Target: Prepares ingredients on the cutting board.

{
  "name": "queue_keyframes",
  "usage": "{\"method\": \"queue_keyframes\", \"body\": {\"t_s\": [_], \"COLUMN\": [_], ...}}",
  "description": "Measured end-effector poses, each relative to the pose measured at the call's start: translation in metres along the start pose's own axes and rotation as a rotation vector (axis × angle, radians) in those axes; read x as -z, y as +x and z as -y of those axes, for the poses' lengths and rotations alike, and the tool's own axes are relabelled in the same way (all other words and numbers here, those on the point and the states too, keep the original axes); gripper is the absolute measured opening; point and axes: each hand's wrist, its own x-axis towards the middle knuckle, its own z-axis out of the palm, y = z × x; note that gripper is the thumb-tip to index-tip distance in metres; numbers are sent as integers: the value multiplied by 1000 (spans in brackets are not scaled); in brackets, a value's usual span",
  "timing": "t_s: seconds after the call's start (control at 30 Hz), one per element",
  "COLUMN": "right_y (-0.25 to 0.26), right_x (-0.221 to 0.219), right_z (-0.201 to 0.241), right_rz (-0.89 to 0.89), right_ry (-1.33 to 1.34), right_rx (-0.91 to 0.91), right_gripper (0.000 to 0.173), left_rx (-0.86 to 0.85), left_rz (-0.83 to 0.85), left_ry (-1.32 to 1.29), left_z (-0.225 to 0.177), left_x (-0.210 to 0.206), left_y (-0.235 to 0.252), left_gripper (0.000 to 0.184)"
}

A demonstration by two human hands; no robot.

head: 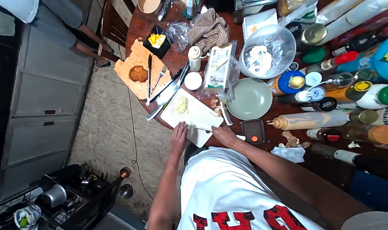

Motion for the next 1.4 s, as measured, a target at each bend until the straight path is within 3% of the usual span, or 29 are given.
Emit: {"method": "queue_keyframes", "body": {"t_s": [0.13, 0.2, 0.4, 0.63, 0.97, 1.07, 1.17, 1.23, 1.4], "right_y": [-4, -5, -12, -21, -22, -19, -18, -18, -19], "right_x": [0, 1, 5, 4, -10, -15, -17, -18, -15], "right_z": [1, 3, 10, 15, 17, 14, 13, 13, 15], "right_rz": [-9, -7, -10, -30, -35, -43, -37, -45, -39], "right_ry": [3, -12, -6, 3, -92, -107, -100, -97, -100], "right_rx": [-26, -32, -41, -48, 21, 7, 0, 1, -3], "right_gripper": [31, 33, 33, 31, 39, 37, 36, 36, 35], "left_rx": [-280, -404, -571, -547, -297, 0, 458, 593, 661], "left_rz": [-287, -353, -464, -518, -453, -432, -451, -468, -482], "left_ry": [50, 51, 49, 9, -225, -694, -1628, -2044, -2194], "left_z": [-47, -68, -99, -116, -111, -112, -126, -127, -136], "left_x": [92, 128, 168, 166, 165, 167, 185, 195, 205], "left_y": [37, 53, 75, 73, 51, 47, 66, 74, 84], "left_gripper": [29, 29, 33, 34, 19, 18, 16, 22, 29]}}
